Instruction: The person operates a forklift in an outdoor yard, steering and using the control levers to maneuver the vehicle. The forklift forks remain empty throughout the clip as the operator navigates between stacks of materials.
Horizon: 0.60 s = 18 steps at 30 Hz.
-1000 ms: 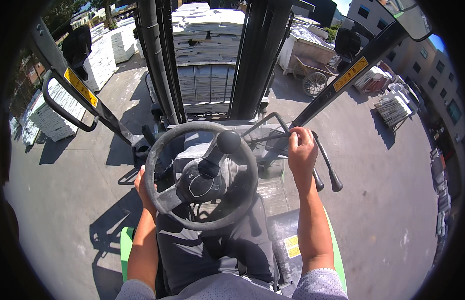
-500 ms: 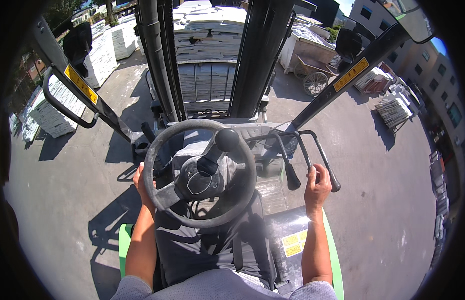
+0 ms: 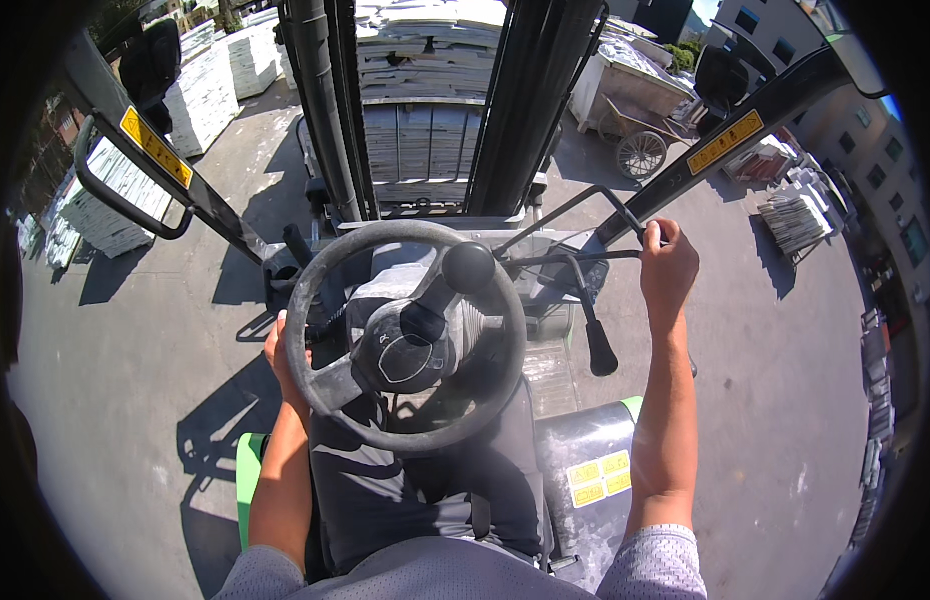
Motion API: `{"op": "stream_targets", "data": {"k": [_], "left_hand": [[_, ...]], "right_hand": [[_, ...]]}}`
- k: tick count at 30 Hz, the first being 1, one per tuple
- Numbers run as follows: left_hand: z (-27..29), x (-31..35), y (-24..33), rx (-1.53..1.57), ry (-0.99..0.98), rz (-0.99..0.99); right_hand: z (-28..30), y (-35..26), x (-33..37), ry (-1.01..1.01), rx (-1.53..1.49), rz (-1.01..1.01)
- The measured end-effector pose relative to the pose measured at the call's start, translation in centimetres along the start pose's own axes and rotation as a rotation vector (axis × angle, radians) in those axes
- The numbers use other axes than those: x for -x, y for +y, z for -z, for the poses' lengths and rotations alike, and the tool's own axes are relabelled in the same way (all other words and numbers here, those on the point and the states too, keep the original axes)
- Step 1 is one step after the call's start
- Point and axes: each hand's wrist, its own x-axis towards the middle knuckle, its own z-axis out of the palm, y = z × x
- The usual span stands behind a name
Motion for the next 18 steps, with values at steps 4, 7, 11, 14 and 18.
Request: {"op": "stream_targets", "data": {"k": [4, 7, 11, 14, 18], "left_hand": [[0.1, -0.22, -0.21, -0.046, 0.005, -0.013], [0.36, -0.28, -0.23, -0.063, -0.005, 0.008], [0.5, -0.16, -0.13, 0.009, -0.053, 0.018], [0.3, -0.19, -0.25, 0.054, -0.06, 0.018], [0.64, -0.51, -0.75, -0.048, -0.024, -0.001]], "right_hand": [[0.06, 0.24, 0.21, 0.002, -0.046, 0.002], [0.28, 0.02, 0.38, 0.005, -0.059, 0.032], [0.66, -0.39, 0.46, -0.039, -0.037, -0.064], [0.72, -0.42, 0.4, -0.022, -0.08, -0.033], [0.85, -0.03, 0.84, -0.056, -0.034, -0.073]]}}
